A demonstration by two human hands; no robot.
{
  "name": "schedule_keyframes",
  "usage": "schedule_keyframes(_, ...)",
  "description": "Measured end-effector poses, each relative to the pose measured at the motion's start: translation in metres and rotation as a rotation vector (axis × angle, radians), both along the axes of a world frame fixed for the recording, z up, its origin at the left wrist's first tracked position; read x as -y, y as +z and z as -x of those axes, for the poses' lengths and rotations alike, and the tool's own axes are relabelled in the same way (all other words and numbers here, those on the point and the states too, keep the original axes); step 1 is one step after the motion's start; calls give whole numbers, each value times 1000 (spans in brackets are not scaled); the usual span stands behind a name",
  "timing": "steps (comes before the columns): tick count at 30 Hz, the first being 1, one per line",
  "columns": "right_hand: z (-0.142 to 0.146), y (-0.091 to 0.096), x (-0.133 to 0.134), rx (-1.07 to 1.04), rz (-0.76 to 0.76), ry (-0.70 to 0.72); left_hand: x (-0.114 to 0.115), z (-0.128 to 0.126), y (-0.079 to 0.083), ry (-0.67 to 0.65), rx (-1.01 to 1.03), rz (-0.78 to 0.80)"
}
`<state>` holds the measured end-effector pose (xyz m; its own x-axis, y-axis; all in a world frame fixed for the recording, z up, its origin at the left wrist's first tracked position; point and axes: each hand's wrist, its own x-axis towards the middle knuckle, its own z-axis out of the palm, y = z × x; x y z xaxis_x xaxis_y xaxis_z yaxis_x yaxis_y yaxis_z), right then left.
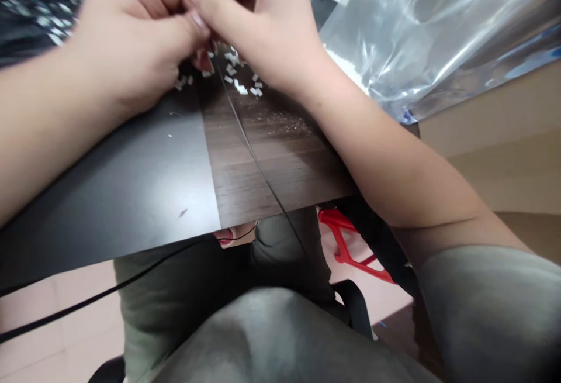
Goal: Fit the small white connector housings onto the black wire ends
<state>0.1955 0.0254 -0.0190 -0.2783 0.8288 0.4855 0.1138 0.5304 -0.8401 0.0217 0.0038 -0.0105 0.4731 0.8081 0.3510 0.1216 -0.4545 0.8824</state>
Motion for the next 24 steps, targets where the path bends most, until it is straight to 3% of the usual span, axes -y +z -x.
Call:
schedule_keyframes(1,-2,1,2,54,-120,-56,-1,1,-1,15,-2,-11)
schedule_keyframes(3,-8,6,11,77,-219,-106,-6,2,-4,6,17,1)
schedule_keyframes(8,-16,14,31,149,-158,-124,-13,3,-10,-2,54,58)
schedule_keyframes(14,-8,11,17,215,-72,-253,-11,3,-9,-51,20,21)
schedule_keyframes(17,-9,5,10,212,-128,-193,-13,1,-11,-26,5,-27)
schedule_keyframes(20,-12,-4,6,67,-203,-81,-16,-3,-14,24,53,-67)
schedule_keyframes(24,-13,-12,0,-10,-266,-39,-17,-5,-14,49,60,-63)
